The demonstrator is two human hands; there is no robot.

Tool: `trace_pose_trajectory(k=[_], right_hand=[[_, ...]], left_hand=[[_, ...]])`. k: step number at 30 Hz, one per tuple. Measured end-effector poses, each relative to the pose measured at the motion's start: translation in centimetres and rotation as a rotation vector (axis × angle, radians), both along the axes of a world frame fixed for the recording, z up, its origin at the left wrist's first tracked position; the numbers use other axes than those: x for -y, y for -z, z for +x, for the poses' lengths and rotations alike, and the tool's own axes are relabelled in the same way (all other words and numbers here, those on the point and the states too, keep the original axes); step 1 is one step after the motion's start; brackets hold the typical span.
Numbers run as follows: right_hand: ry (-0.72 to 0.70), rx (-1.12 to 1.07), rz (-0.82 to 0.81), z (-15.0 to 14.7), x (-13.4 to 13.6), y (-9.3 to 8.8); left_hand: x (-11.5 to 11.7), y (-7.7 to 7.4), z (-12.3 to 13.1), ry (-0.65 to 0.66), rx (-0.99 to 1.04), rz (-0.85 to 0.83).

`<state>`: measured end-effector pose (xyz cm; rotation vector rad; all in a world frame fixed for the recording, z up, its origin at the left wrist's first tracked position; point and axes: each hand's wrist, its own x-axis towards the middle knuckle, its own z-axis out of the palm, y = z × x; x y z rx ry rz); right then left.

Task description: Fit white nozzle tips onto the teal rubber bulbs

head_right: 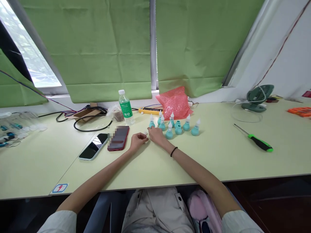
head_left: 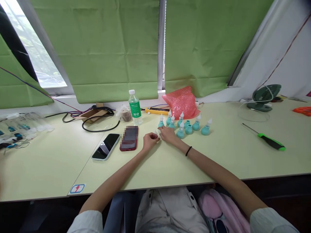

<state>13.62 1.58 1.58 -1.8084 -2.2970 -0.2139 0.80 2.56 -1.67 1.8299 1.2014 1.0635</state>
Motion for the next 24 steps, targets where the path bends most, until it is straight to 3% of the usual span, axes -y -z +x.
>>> trace_pose_trajectory(k=[3, 7, 11, 15, 19, 24], right_hand=[[-0.071, -0.089, 0.083, 0.7, 1.7, 0.1], [-0.23, -0.471, 0.181, 1.8, 4.1, 1.6], [-0.252, -0.847, 0.062, 1.8, 4.9, 2.6], [-0.201, -1.176, -0.224, 1.5, 4.6, 2.7], [-0.216, -1.301, -0.39, 1.6, 4.3, 3.0], [-0.21, -1.288, -0.315, 1.5, 4.4, 3.3]], left_hand=[[0.4, 0.0, -0.9, 0.035, 0.13, -0.084], [1.0, -0.5, -2.2, 0.108, 0.336, -0.24], [1.5, -0.9, -2.4, 0.22, 0.585, -0.457], [1.9, -1.0, -2.1, 0.275, 0.61, -0.536], [2.1, -0.9, -2.1, 0.305, 0.592, -0.552], [2.1, -0.8, -2.2, 0.306, 0.556, -0.551]])
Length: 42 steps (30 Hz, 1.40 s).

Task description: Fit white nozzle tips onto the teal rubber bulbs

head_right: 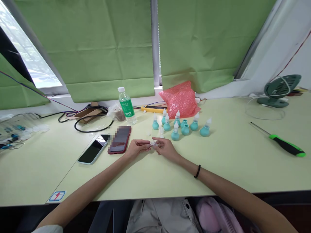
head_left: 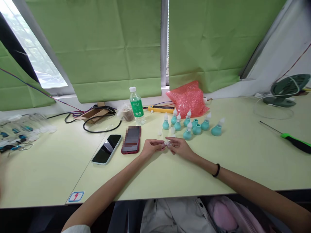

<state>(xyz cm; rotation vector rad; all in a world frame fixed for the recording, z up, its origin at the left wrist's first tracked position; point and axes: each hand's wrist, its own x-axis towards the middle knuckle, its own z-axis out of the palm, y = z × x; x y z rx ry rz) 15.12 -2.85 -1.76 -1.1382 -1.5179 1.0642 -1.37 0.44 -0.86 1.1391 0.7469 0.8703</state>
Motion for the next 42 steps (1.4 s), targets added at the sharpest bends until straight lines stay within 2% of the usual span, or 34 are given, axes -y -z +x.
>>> trace_pose_trajectory(k=[7, 17, 23, 26, 29, 42], right_hand=[[0.075, -0.022, -0.002, -0.2, 0.1, 0.1], [0.162, -0.072, 0.05, -0.3, 0.3, 0.0], [0.107, -0.13, -0.064, -0.4, 0.3, -0.3], [0.081, -0.161, -0.114, -0.4, 0.4, -0.6], [0.072, -0.164, -0.122, -0.4, 0.5, -0.7], [0.058, -0.148, -0.135, -0.4, 0.4, -0.8]], left_hand=[[0.3, -0.1, 0.2, -0.023, -0.072, 0.071], [0.7, -1.0, 0.3, -0.155, -0.123, 0.19], [0.9, -0.6, 0.4, -0.256, -0.199, 0.385], [1.2, -0.6, 0.5, -0.243, -0.229, 0.512], [1.4, -0.7, 0.6, -0.235, -0.253, 0.566], [1.3, -1.0, 0.4, -0.143, -0.237, 0.494]])
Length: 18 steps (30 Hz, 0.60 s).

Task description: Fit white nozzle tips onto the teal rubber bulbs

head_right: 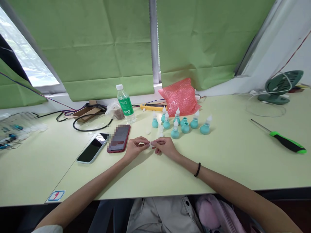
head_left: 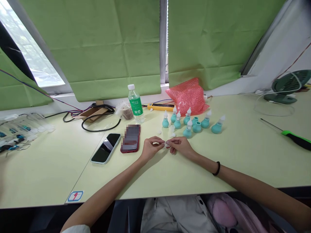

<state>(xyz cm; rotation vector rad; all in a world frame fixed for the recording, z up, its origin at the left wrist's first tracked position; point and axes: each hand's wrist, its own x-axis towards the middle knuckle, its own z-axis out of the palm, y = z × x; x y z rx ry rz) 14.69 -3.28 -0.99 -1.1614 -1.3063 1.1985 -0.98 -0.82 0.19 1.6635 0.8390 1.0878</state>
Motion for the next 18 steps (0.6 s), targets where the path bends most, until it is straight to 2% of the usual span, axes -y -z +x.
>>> trace_pose_trajectory(k=[5, 14, 18], right_hand=[[-0.007, -0.01, 0.009, 0.05, -0.14, 0.09], [0.005, -0.03, -0.03, 0.14, -0.15, 0.07], [0.024, -0.047, -0.026, 0.15, -0.04, -0.26]], left_hand=[[0.01, 0.0, 0.05, 0.011, -0.069, -0.01], [0.52, -0.28, -0.19, -0.031, -0.327, 0.405], [0.68, -0.25, -0.07, -0.005, -0.338, 0.429]])
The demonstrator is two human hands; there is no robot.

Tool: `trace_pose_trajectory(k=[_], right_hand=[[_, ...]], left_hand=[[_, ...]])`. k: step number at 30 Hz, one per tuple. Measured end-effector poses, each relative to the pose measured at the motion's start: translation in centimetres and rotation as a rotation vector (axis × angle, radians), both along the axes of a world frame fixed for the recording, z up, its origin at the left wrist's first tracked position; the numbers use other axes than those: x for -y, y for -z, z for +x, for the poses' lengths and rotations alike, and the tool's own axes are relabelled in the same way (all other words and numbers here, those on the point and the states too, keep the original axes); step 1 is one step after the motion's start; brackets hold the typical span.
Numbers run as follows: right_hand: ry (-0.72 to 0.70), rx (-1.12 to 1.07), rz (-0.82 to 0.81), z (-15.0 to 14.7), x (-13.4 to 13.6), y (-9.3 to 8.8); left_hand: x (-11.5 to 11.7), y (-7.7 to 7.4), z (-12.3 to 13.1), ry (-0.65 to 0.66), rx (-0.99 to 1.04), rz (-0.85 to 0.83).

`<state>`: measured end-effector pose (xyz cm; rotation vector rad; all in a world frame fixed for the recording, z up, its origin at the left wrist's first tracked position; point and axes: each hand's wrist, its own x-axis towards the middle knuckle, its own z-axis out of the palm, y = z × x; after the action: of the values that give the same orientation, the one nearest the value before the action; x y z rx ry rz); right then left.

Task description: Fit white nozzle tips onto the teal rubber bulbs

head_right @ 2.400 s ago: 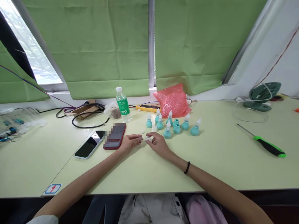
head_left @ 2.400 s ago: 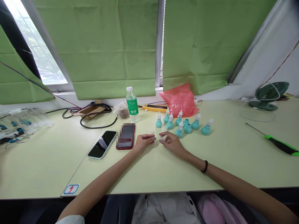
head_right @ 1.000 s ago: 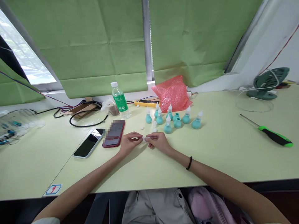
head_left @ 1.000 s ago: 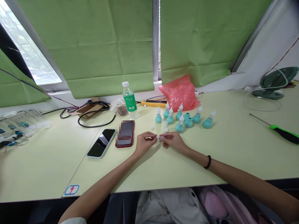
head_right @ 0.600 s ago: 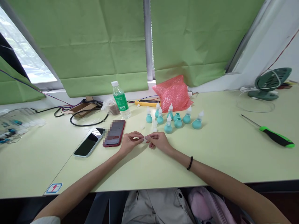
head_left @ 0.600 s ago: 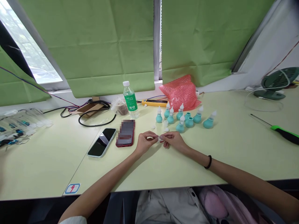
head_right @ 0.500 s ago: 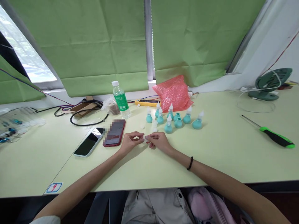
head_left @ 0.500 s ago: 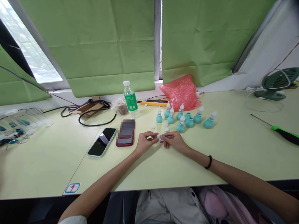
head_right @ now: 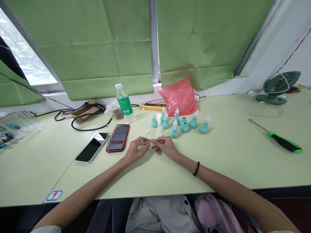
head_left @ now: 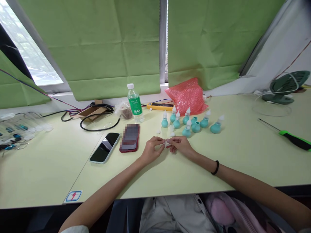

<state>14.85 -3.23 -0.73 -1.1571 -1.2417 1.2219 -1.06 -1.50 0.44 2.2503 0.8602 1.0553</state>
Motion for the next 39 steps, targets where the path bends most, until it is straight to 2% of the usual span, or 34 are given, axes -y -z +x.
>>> trace_pose_trajectory(k=[6, 8, 15, 18, 27, 34, 39], right_hand=[[0.016, -0.01, 0.034, 0.0, 0.1, -0.1], [0.01, -0.001, 0.038, 0.0, 0.2, -0.2], [-0.059, 0.029, 0.126, -0.7, 0.6, -1.0], [-0.059, 0.04, 0.134, -0.8, 0.8, -1.0], [-0.029, 0.125, 0.17, -0.7, 0.9, -0.6], [-0.049, 0.178, 0.21, -0.7, 1.2, -0.4], [-0.021, 0.379, 0.395, -0.3, 1.0, -0.6]], left_hand=[[0.6, -0.1, 0.3, 0.05, 0.05, -0.097], [0.6, -0.4, 0.3, 0.066, 0.088, -0.176], [-0.7, -0.4, -0.2, 0.12, 0.474, -0.814], [-1.0, -0.1, -0.2, 0.176, 0.514, -0.953], [-0.9, -0.7, -0.3, 0.195, 0.325, -0.998], [-1.4, -0.3, -0.7, 0.254, 0.352, -1.057], [-1.2, -0.4, -0.6, 0.276, 0.344, -1.093]])
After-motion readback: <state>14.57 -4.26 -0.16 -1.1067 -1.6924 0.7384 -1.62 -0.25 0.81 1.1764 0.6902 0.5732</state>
